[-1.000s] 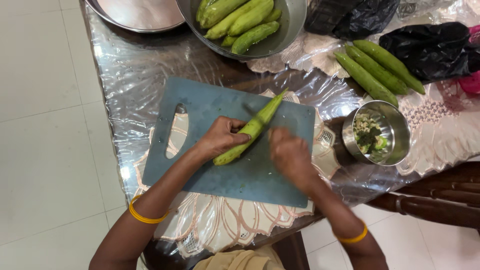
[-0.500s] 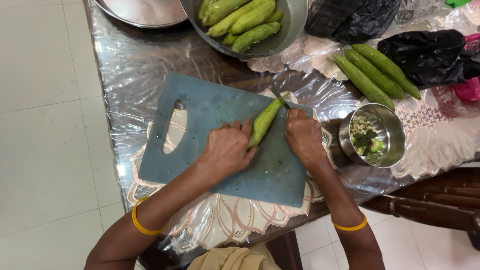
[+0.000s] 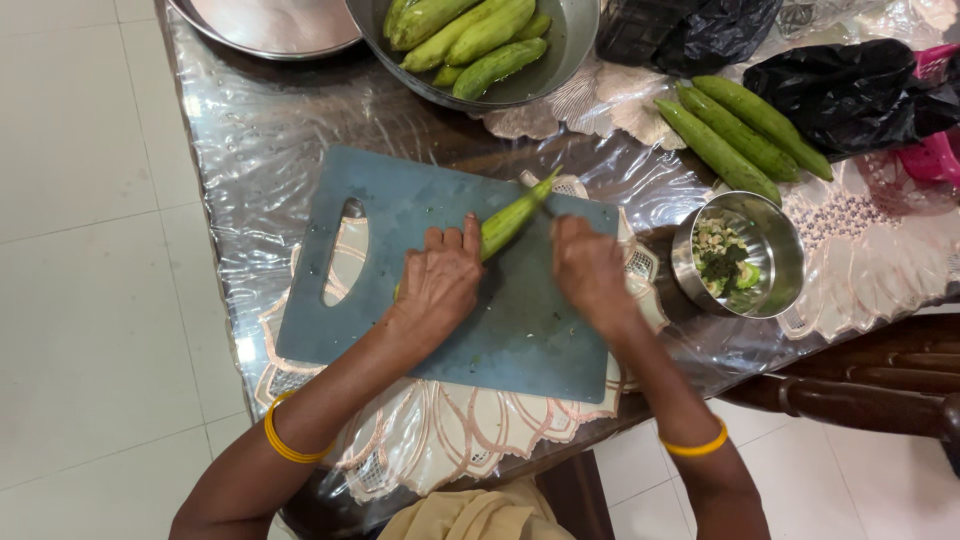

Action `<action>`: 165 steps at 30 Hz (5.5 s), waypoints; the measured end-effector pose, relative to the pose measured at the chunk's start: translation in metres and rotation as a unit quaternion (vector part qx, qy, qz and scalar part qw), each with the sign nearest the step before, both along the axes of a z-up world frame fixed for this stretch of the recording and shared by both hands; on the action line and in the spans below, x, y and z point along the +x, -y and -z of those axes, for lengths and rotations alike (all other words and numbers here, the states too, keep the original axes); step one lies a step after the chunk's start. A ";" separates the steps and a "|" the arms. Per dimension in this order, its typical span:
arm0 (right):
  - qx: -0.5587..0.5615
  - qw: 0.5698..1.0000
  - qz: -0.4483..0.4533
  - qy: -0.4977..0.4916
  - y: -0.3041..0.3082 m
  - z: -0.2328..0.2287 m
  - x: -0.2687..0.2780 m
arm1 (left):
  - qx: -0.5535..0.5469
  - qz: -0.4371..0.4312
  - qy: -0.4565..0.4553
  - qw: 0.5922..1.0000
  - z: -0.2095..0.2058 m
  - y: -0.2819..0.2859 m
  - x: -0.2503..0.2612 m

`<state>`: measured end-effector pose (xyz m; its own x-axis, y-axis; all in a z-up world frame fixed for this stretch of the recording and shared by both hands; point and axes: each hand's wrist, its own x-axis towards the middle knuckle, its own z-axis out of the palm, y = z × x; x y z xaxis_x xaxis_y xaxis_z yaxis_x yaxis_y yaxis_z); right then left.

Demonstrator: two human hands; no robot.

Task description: The person scrapes the outer skin of a vegetable using a knife, working over a cutting board on a table.

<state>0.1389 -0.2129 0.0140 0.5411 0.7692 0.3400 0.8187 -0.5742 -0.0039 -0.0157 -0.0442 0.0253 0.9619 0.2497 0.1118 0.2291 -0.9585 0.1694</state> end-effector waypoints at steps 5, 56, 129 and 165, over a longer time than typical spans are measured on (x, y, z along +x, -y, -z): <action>-0.023 0.996 -0.077 0.046 -0.002 0.011 -0.047 | -0.002 0.020 0.031 0.999 -0.002 0.000 -0.004; -0.064 0.995 -0.064 0.042 -0.013 0.010 -0.035 | -0.149 0.031 0.111 0.982 0.007 -0.034 -0.009; -0.085 0.995 -0.034 -0.035 -0.002 -0.023 -0.022 | 0.237 0.043 0.079 0.967 -0.002 0.014 -0.025; 0.032 0.994 -0.089 -0.062 0.002 0.005 -0.066 | -0.153 0.024 0.057 0.986 -0.009 -0.003 -0.015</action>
